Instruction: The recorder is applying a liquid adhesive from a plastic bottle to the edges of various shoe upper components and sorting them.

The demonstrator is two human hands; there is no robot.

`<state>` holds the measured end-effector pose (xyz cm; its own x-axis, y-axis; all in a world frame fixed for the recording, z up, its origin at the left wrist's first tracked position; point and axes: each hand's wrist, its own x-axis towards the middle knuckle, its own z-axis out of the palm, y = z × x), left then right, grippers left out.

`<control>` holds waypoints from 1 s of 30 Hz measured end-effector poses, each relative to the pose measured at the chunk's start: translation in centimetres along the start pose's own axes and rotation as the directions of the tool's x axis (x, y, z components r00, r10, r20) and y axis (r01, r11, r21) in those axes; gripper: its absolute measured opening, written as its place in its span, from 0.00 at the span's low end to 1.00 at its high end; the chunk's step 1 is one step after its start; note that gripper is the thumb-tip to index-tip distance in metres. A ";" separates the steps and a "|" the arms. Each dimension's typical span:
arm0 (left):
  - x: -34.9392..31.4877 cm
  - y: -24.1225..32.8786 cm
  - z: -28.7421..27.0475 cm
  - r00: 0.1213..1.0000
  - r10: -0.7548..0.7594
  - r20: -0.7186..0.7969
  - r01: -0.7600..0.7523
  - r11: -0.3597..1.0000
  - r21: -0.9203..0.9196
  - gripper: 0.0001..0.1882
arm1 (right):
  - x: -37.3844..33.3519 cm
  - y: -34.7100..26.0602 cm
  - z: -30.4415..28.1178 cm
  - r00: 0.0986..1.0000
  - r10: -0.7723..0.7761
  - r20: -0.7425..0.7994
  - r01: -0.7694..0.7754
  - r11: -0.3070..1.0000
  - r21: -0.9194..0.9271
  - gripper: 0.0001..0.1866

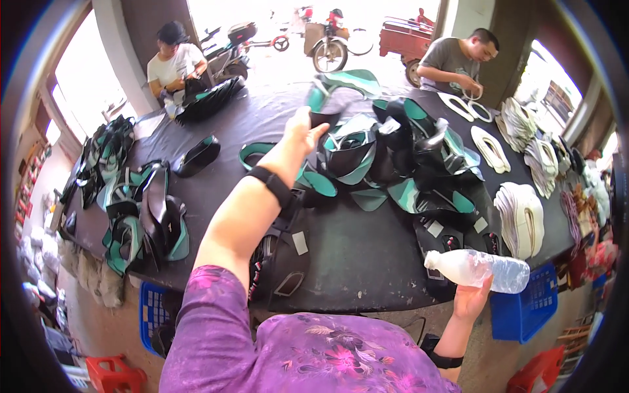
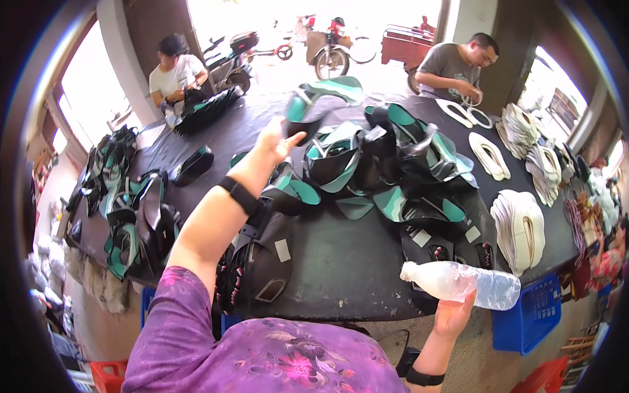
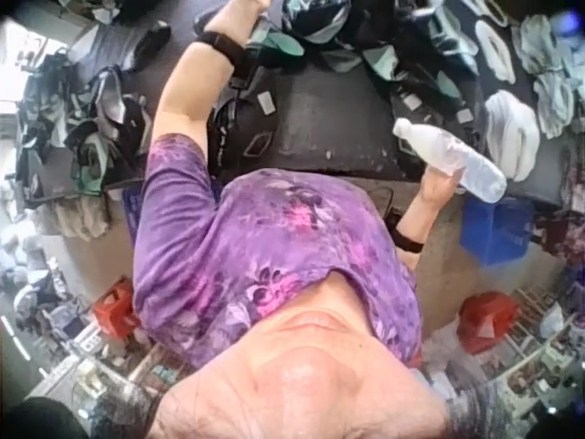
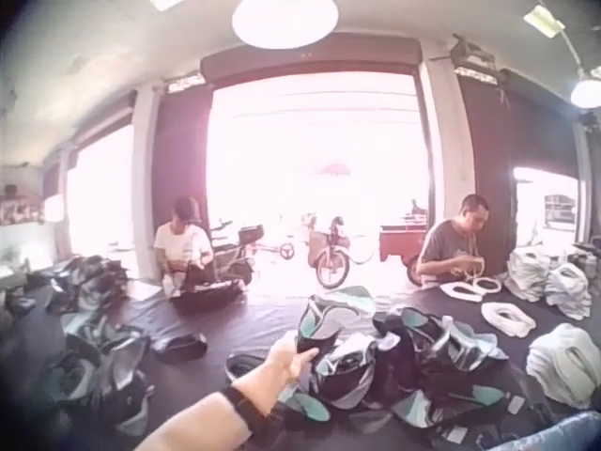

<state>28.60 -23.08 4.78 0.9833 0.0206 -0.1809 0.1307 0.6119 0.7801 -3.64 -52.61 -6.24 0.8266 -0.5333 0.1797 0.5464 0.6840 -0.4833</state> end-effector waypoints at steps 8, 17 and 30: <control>-8.1 4.8 -9.1 0.938 -0.166 0.303 0.060 0.942 0.330 0.13 | 0.9 1.7 1.1 0.973 0.232 -0.014 -0.232 0.965 -0.124 0.27; -31.9 8.1 -40.7 0.763 0.392 -0.515 -0.414 0.907 0.077 0.16 | 3.9 11.1 7.7 0.806 0.591 0.028 -0.578 0.797 -0.175 0.26; -55.9 -27.3 -53.7 -0.078 -0.602 -0.795 -0.013 0.798 -0.603 0.04 | -2.4 27.3 18.5 0.469 0.879 0.084 -0.869 0.476 -0.135 0.27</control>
<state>-36.77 1.55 -38.60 -0.2557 0.2589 -0.9315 0.0148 0.9644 0.2639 11.79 -23.39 -4.00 0.8792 0.3933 -0.2690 -0.4764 0.7218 -0.5020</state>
